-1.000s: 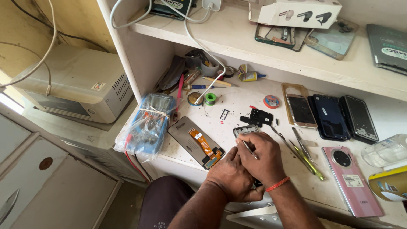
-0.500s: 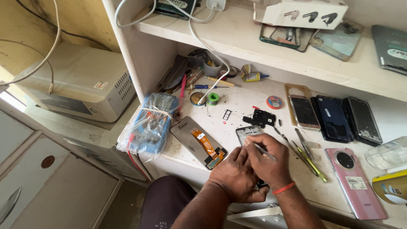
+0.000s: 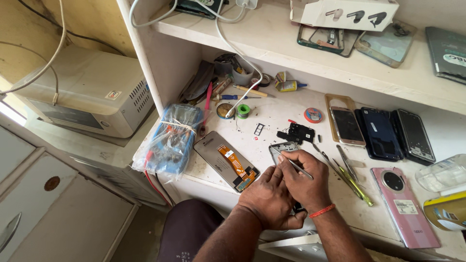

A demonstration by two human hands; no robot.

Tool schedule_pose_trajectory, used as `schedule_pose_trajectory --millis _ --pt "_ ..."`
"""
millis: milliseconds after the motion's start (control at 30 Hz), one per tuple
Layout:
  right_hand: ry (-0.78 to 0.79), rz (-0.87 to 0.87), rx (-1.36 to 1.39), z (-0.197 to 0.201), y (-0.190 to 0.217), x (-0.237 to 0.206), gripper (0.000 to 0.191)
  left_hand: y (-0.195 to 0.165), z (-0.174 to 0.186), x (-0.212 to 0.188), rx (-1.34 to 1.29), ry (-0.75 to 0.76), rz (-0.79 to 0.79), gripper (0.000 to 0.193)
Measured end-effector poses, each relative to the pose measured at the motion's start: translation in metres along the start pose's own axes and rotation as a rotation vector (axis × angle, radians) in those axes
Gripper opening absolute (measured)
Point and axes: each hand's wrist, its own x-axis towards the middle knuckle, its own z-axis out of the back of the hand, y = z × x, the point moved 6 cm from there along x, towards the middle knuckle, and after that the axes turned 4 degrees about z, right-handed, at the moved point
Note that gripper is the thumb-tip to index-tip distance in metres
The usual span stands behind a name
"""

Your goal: The person uses a metal prying tool to carefully separate the screen assembly from the smartphone chassis along the edges. They then lift the screen, flip the phone to show the internal components, and pick up a replacement screen assembly from the workbench.

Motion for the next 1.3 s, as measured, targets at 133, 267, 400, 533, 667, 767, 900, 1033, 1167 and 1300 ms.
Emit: schedule_pose_trajectory --millis 133,267,400,533,667,767,900,1033,1167,1300 --pt "0.043 -0.017 0.058 -0.001 -0.004 0.001 0.01 0.001 -0.002 0.001 -0.006 0.062 0.003 0.063" --pt "0.074 -0.085 0.105 0.002 -0.012 0.003 0.01 -0.001 0.001 0.001 -0.005 0.026 0.01 0.066" --pt "0.039 -0.08 0.119 0.002 -0.014 0.002 0.011 -0.001 0.003 0.001 0.02 0.004 0.001 0.067" --pt "0.053 -0.106 0.112 0.001 -0.017 0.001 0.012 -0.001 0.003 0.001 0.001 0.024 0.006 0.064" --pt "0.064 -0.14 0.106 -0.001 -0.019 0.002 0.011 -0.001 0.004 0.001 0.014 0.015 0.003 0.066" --pt "0.047 -0.123 0.116 -0.002 -0.017 0.002 0.011 0.0 0.003 0.002 0.011 0.026 0.01 0.066" --pt "-0.005 -0.1 0.095 0.0 -0.014 0.001 0.011 0.0 0.001 0.002 0.006 0.047 0.016 0.066" --pt "0.036 -0.109 0.118 -0.001 -0.015 0.001 0.012 0.0 -0.001 0.002 0.001 0.076 0.022 0.063" --pt "0.082 -0.06 0.096 0.002 -0.016 0.003 0.012 -0.001 0.003 0.003 0.016 0.036 0.013 0.063" --pt "0.06 -0.134 0.191 -0.002 -0.023 0.002 0.011 -0.001 0.003 0.002 -0.007 0.026 0.013 0.062"
